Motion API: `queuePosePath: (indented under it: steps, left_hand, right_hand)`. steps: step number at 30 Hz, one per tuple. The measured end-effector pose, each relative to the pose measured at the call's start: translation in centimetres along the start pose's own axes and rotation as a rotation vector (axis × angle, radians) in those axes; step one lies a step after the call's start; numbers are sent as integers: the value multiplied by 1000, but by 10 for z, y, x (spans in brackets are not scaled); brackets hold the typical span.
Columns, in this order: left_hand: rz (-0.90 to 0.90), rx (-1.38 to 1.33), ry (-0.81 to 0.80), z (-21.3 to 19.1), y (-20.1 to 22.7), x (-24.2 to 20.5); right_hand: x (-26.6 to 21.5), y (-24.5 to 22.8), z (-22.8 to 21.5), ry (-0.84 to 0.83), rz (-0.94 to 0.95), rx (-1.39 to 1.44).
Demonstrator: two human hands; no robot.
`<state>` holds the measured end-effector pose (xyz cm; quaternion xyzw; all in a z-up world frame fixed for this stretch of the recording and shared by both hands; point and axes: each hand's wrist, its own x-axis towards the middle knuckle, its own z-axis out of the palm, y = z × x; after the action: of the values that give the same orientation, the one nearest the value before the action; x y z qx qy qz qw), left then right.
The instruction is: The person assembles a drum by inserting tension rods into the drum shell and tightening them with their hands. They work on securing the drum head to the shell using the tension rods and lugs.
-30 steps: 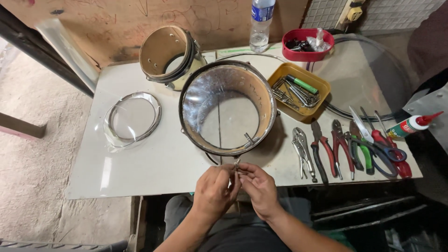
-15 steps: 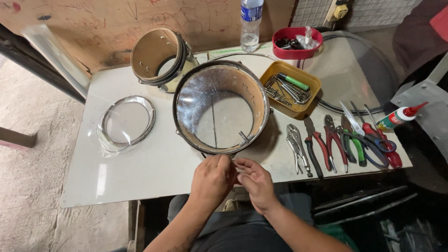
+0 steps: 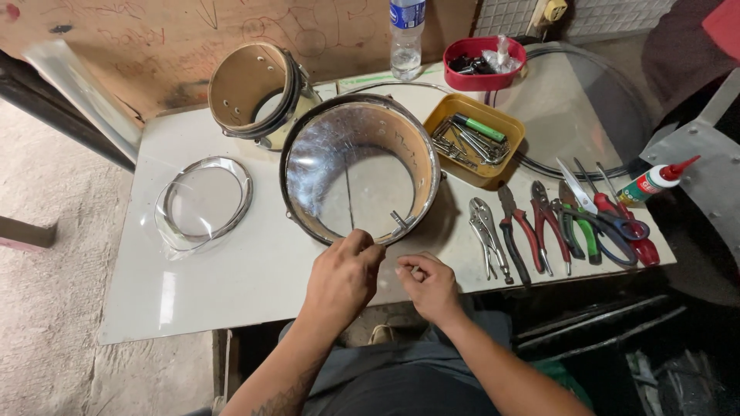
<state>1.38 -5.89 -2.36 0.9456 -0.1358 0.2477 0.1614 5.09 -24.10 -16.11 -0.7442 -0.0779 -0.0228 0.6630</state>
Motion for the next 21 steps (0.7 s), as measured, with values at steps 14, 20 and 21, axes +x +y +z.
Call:
queuePosePath:
  steps: [14, 20, 21]
  left_hand:
    - [140, 28, -10, 8, -16, -2]
    - [229, 35, -18, 6, -20, 2]
    - [250, 40, -23, 7, -22, 2]
  right_hand:
    - [17, 0, 22, 42, -150, -127]
    - [20, 9, 24, 42, -254, -203]
    - [20, 11, 24, 51, -260, -217]
